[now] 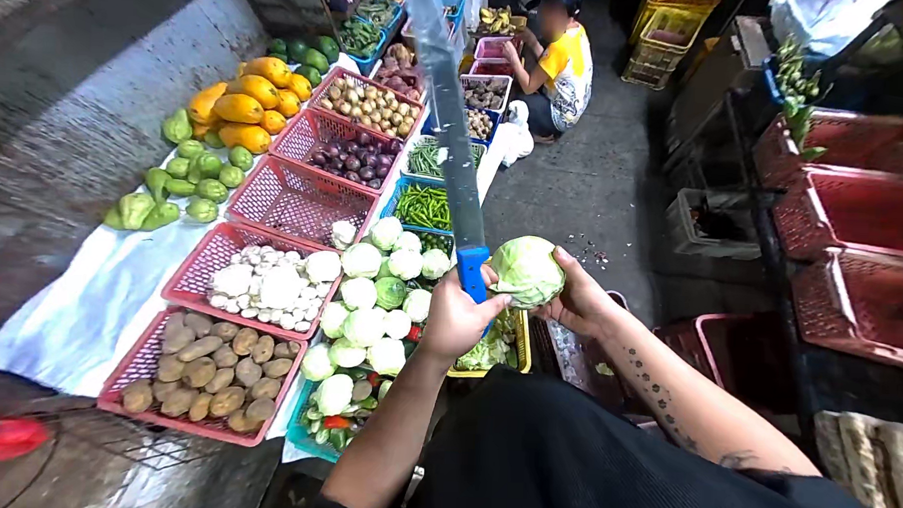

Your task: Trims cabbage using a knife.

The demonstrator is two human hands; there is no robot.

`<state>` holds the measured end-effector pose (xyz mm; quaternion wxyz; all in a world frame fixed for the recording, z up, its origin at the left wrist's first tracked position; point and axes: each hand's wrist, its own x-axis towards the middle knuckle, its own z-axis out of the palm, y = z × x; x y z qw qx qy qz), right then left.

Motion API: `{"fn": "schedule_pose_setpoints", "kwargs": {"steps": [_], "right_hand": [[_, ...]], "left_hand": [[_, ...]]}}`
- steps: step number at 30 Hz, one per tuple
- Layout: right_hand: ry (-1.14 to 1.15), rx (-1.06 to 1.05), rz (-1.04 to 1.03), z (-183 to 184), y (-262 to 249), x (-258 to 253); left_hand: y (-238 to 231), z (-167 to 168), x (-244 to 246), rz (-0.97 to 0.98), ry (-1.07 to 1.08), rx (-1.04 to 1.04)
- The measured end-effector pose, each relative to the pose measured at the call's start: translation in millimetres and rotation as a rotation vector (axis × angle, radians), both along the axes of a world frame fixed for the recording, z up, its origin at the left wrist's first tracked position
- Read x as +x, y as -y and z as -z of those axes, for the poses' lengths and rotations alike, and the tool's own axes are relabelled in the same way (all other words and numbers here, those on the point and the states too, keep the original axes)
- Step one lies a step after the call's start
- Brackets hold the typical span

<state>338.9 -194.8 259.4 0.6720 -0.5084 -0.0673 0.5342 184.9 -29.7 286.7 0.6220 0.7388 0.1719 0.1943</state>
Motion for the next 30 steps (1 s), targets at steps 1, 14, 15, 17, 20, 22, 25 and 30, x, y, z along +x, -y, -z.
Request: {"fn": "schedule_pose_setpoints", "kwargs": {"steps": [1,14,15,17,20,22,25,30], "right_hand": [[0.01,-0.005,-0.025,-0.3,0.2,1.3],[0.129,0.502,-0.189,-6.5,12.3,26.8],[0.135,0.51,-0.195,-5.9,13.7,27.1],[0.137,0.534,-0.197,-2.7,19.1,29.3],[0.125,0.615,-0.217,2.1,35.3,36.3],[0.092,0.644,-0.198,1.8,40.9,38.0],[-0.019,0.629,-0.131,7.3,44.6,35.0],[-0.181,0.673,-0.083,19.6,53.4,26.9]], "left_hand": [[-0.1,-2.5,2.2,-0.017,-0.065,0.084],[-21.8,-84.6,18.9,0.154,0.032,-0.037],[-22.8,-83.5,21.6,0.169,0.042,-0.108],[-26.1,-80.2,26.9,0.159,0.026,-0.186],[-35.6,-71.5,32.2,0.103,-0.014,-0.255],[-36.9,-64.3,34.5,0.087,-0.026,-0.304],[-26.4,-47.2,40.2,0.053,-0.078,-0.312],[-23.6,-19.3,52.7,-0.016,-0.162,-0.316]]}}
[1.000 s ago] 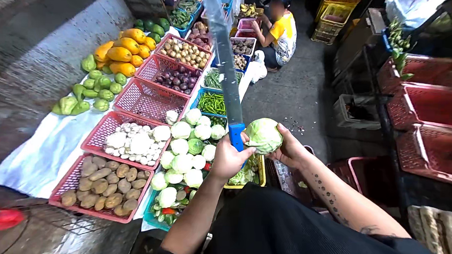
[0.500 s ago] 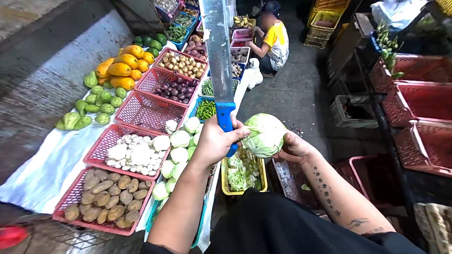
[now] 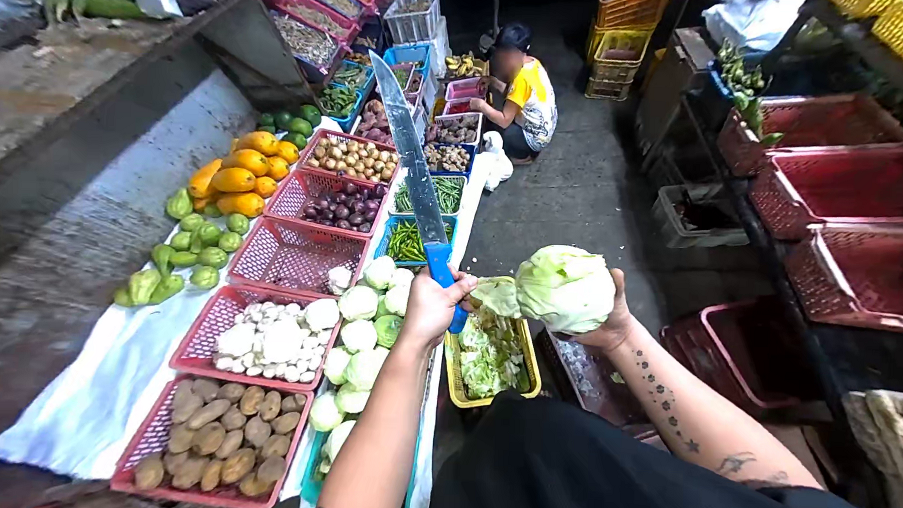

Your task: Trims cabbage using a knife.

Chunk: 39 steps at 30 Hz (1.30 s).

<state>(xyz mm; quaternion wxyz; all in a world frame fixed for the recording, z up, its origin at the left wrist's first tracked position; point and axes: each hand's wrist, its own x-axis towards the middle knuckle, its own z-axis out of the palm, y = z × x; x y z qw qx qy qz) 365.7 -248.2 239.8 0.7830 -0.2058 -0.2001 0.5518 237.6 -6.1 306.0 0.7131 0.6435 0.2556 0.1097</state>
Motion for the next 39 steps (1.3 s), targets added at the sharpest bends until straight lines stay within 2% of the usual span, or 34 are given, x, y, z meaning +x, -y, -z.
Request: {"fn": "schedule_pose_setpoints", "kwargs": {"steps": [4,7,9,12,17,21,23,25,29,31,35,39], "right_hand": [[-0.018,-0.048,0.045,-7.7,5.4,-2.1],[0.101,-0.283,0.098,-17.6,7.0,-3.0],[0.199,-0.442,0.086,-17.8,5.3,-6.8],[0.288,-0.501,0.036,-20.2,-1.7,-13.5],[0.399,-0.363,0.013,-12.9,-2.6,-17.0],[0.538,-0.123,-0.085,-22.6,6.3,-12.8],[0.435,-0.025,-0.059,-23.4,6.9,-15.4],[0.201,-0.004,0.017,-16.7,3.6,-25.5],[-0.384,-0.259,0.266,0.6,-24.2,-61.1],[-0.597,-0.317,0.319,13.8,-35.6,-75.6],[-0.618,-0.349,0.314,14.7,-36.3,-70.9],[-0.429,-0.14,0.087,14.6,-26.6,-46.8]], "left_hand": [[1.3,0.8,-5.2,0.044,-0.079,-0.027],[13.5,-11.0,-13.9,0.135,0.008,0.005],[23.2,-15.9,-18.4,0.185,0.086,0.083],[36.8,-16.2,-18.0,0.217,0.129,0.292],[20.9,-14.6,-10.2,0.06,0.093,0.652],[-3.7,-19.7,-4.8,-0.034,0.052,0.7],[-9.2,-12.5,-4.0,-0.096,0.0,0.642],[-12.7,3.0,-4.9,-0.146,-0.051,0.604],[-7.0,35.3,0.9,-0.215,-0.151,0.496],[-2.4,54.3,4.0,-0.231,-0.21,0.453],[-3.0,94.6,9.2,-0.154,-0.385,0.462],[-8.3,163.2,4.4,-0.025,-0.541,0.425]]}}
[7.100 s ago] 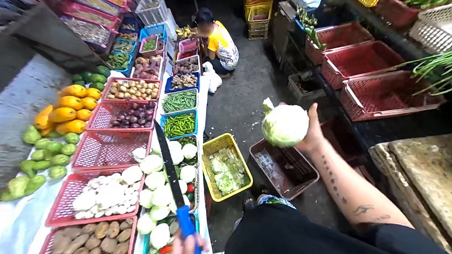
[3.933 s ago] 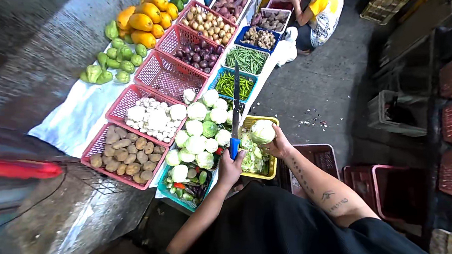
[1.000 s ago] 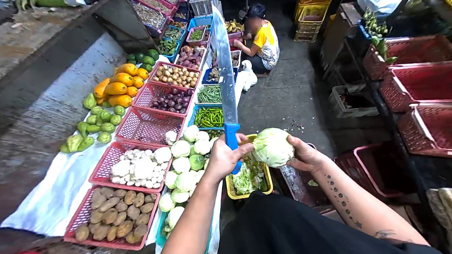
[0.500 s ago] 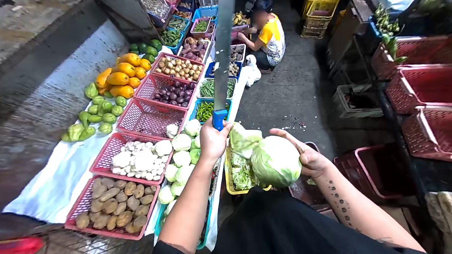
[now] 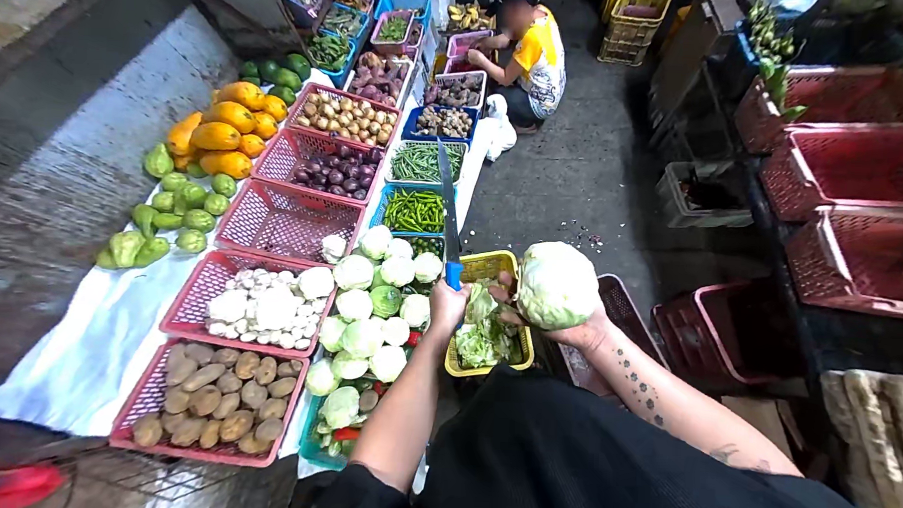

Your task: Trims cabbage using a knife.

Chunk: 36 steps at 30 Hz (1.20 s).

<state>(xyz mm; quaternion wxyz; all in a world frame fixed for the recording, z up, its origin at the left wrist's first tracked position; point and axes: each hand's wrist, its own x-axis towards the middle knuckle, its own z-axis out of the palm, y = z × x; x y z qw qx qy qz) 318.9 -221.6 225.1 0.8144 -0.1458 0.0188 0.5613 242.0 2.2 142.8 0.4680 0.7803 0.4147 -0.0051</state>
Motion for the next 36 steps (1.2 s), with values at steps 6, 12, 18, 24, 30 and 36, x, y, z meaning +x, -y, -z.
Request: {"fn": "schedule_pose_setpoints", "kwargs": {"steps": [6,12,18,24,30,36], "right_hand": [[-0.146,-0.264,0.09,63.2,21.7,-2.0],[-0.034,-0.2,0.034,43.4,13.0,-1.0],[-0.014,-0.081,-0.013,25.3,8.2,-1.2],[-0.013,-0.096,-0.09,19.8,0.2,-3.0],[-0.214,-0.252,-0.001,20.0,-1.8,-4.6],[0.079,-0.262,0.016,11.1,-4.1,0.2]], "left_hand": [[-9.4,73.2,-33.1,0.033,-0.244,-0.16],[19.9,31.8,-66.7,-0.037,-0.124,-0.285],[64.5,-96.2,-53.4,0.017,0.496,-0.551],[71.4,-109.3,-48.1,0.06,0.546,-0.35],[71.6,-107.9,-52.3,-0.104,0.522,-0.587],[74.4,-113.0,-53.8,-0.096,0.623,-0.683]]}}
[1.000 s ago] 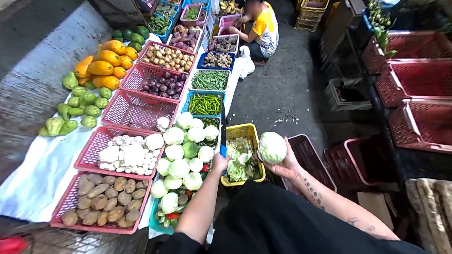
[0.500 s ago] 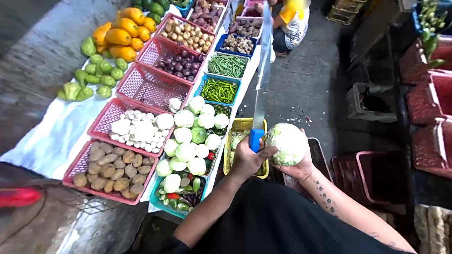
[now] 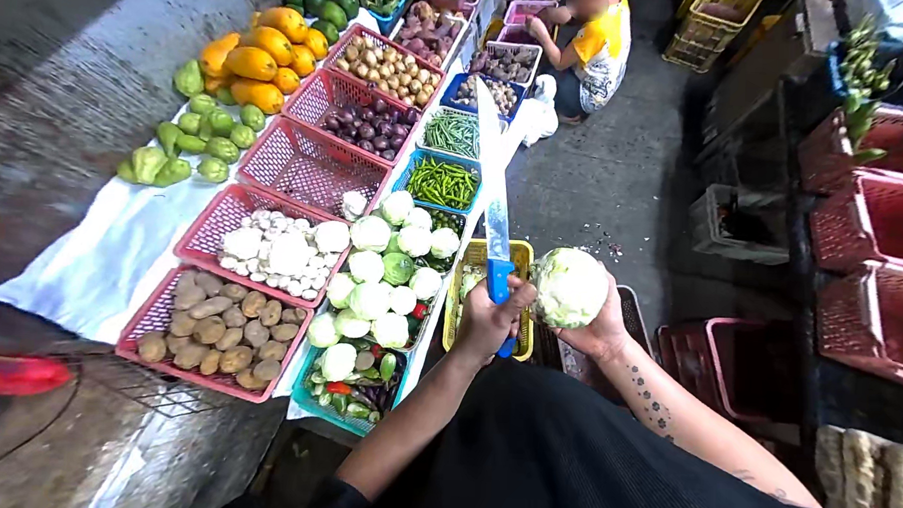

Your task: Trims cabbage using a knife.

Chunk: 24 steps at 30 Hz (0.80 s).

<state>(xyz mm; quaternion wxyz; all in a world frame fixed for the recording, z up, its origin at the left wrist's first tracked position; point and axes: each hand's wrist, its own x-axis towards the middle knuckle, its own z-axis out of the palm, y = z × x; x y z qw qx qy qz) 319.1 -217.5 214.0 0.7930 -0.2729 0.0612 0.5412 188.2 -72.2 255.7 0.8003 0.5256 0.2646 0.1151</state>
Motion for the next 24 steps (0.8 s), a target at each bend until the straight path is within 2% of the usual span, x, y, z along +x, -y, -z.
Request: {"fn": "schedule_pose_setpoints", "kwargs": {"steps": [5,7,9,12,14,19,24], "right_hand": [[0.016,-0.058,0.105,2.6,-5.4,-7.8],[-0.066,-0.094,0.132,7.2,-3.6,-8.6],[-0.191,-0.109,0.157,13.1,-1.7,-9.7],[-0.26,-0.176,0.194,22.5,-1.6,-9.2],[-0.228,-0.3,0.166,26.8,-3.2,-8.6],[-0.283,-0.39,0.203,38.9,-11.7,-13.2],[-0.293,-0.306,0.221,53.0,-16.0,-17.5]], "left_hand": [[8.5,18.4,7.8,-0.028,-0.062,0.252],[7.2,22.3,5.3,-0.034,-0.067,0.328],[6.1,20.8,-3.9,-0.018,-0.054,0.495],[9.4,3.8,-18.0,0.086,-0.15,0.851],[14.8,-6.2,-23.5,0.228,-0.257,0.999],[17.9,15.5,-22.1,0.481,-0.539,1.185],[20.5,34.6,-24.1,0.465,-0.652,1.242]]}}
